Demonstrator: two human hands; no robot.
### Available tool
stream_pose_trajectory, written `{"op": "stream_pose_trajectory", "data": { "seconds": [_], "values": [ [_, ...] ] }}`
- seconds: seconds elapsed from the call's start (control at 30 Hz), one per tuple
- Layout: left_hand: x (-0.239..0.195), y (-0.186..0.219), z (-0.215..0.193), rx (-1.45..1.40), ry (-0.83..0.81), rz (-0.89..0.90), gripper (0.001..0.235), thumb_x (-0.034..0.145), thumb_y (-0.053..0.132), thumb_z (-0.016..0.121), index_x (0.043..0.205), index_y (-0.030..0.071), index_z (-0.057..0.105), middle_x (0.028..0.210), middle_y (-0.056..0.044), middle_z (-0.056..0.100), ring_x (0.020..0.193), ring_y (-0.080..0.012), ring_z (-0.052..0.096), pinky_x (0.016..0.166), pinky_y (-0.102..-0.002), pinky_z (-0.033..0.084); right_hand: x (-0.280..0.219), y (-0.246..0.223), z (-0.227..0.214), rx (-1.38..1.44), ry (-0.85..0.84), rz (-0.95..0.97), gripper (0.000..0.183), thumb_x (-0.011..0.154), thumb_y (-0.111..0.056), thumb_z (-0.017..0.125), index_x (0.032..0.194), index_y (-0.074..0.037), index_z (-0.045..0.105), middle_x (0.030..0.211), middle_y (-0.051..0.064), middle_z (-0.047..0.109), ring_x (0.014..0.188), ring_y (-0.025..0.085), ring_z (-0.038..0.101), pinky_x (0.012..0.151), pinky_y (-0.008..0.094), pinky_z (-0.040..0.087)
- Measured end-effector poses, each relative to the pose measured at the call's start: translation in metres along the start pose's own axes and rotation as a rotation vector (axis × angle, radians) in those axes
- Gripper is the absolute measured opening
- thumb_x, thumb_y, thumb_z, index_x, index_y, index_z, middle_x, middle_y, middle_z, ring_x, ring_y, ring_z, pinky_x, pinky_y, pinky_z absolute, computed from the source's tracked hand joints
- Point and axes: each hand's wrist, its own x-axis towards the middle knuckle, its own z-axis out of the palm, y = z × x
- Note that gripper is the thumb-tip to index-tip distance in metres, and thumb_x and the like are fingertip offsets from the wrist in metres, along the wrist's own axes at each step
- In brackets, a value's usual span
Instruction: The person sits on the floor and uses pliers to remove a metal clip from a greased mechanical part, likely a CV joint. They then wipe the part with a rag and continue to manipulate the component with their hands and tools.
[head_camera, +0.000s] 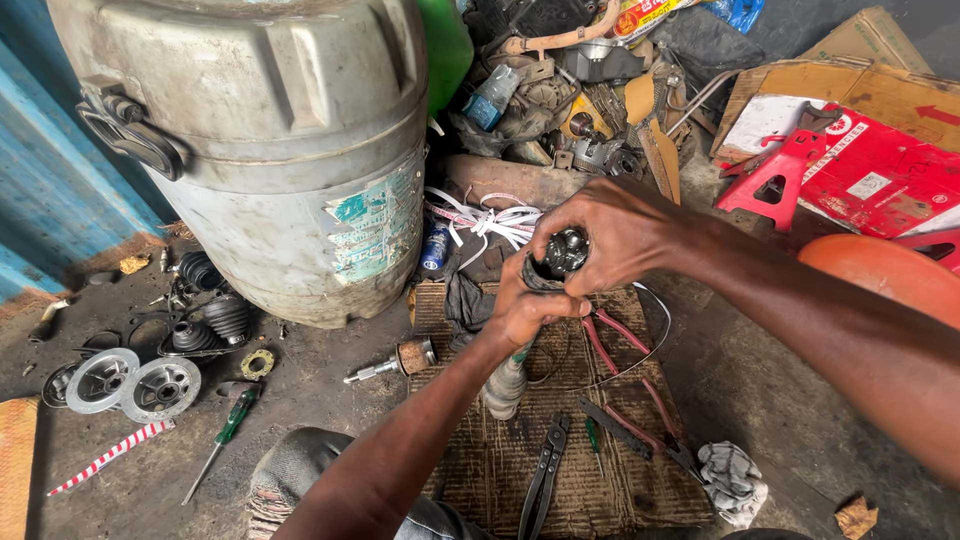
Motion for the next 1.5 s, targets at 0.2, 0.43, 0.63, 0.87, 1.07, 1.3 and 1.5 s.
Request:
{"op": "stream_pose_trajectory", "data": {
  "seconds": [0.2,0.43,0.63,0.87,1.07,1.3,1.5],
  "values": [
    [0.008,0.016,0.019,-0.054,0.007,-0.098,0.051,0.067,0.001,0.082,0.112,-0.001,0.059,0.086,-0.005,0.068,0.069,-0.0130,0.067,0.058,-0.028,0.055,-0.012,0.014,-0.001,-0.032,0.130,-0.083,0.051,0.048,-0.032,0.081,0.098,-0.022,0.079,0.058,0.008,0.069,0.047,0.025,0.060,0.052,0.044,0.046],
    [0.002,0.011,0.025,-0.027,0.074,-0.181,0.063,0.073,0.015,0.087,0.126,0.009,0.054,0.102,-0.007,0.073,0.088,-0.0150,0.071,0.082,-0.031,0.058,-0.020,0.023,-0.004,0.036,0.091,-0.017,0.048,0.059,-0.027,0.080,0.107,-0.023,0.077,0.056,0.010,0.067,0.050,0.024,0.062,0.056,0.044,0.047],
    [0.006,0.002,0.024,0.188,0.084,-0.186,0.059,0.074,0.018,0.089,0.122,0.002,0.059,0.108,-0.010,0.074,0.097,-0.0207,0.074,0.096,-0.039,0.060,-0.018,0.061,0.016,0.261,0.417,-0.278,0.047,0.071,-0.035,0.086,0.115,-0.023,0.077,0.082,0.001,0.069,0.059,0.015,0.055,0.053,0.037,0.046],
    [-0.001,-0.011,0.015,0.378,0.128,-0.250,0.062,0.069,0.016,0.091,0.121,0.002,0.062,0.109,-0.013,0.076,0.099,-0.0236,0.072,0.097,-0.045,0.058,-0.038,0.083,0.051,0.893,0.548,0.033,0.059,0.071,-0.018,0.077,0.128,-0.007,0.068,0.076,0.001,0.070,0.052,0.007,0.050,0.046,0.023,0.036],
    [-0.003,-0.011,0.006,0.474,0.290,-0.280,0.041,0.075,0.023,0.085,0.112,0.008,0.075,0.108,-0.007,0.080,0.099,-0.0203,0.076,0.096,-0.039,0.056,-0.046,0.087,0.108,1.448,0.615,0.155,0.060,0.074,-0.012,0.065,0.134,-0.004,0.062,0.070,-0.004,0.054,0.052,0.006,0.046,0.041,0.021,0.035],
    [-0.012,0.023,-0.019,0.414,0.526,-0.146,0.034,0.072,0.015,0.085,0.102,0.003,0.075,0.098,-0.009,0.080,0.087,-0.0195,0.075,0.084,-0.038,0.060,-0.034,0.093,0.198,1.116,0.327,0.419,0.057,0.079,-0.018,0.072,0.135,-0.012,0.067,0.064,0.005,0.053,0.052,0.013,0.046,0.047,0.028,0.042],
    [-0.018,0.036,-0.030,0.382,0.561,-0.245,0.023,0.078,0.017,0.085,0.088,-0.001,0.076,0.063,-0.006,0.065,0.045,-0.0142,0.049,0.042,-0.033,0.039,0.006,0.084,0.285,0.732,0.166,0.384,0.061,0.087,-0.023,0.083,0.144,-0.024,0.061,0.144,0.020,0.054,0.109,0.014,0.050,0.090,0.038,0.050]
  ]
}}
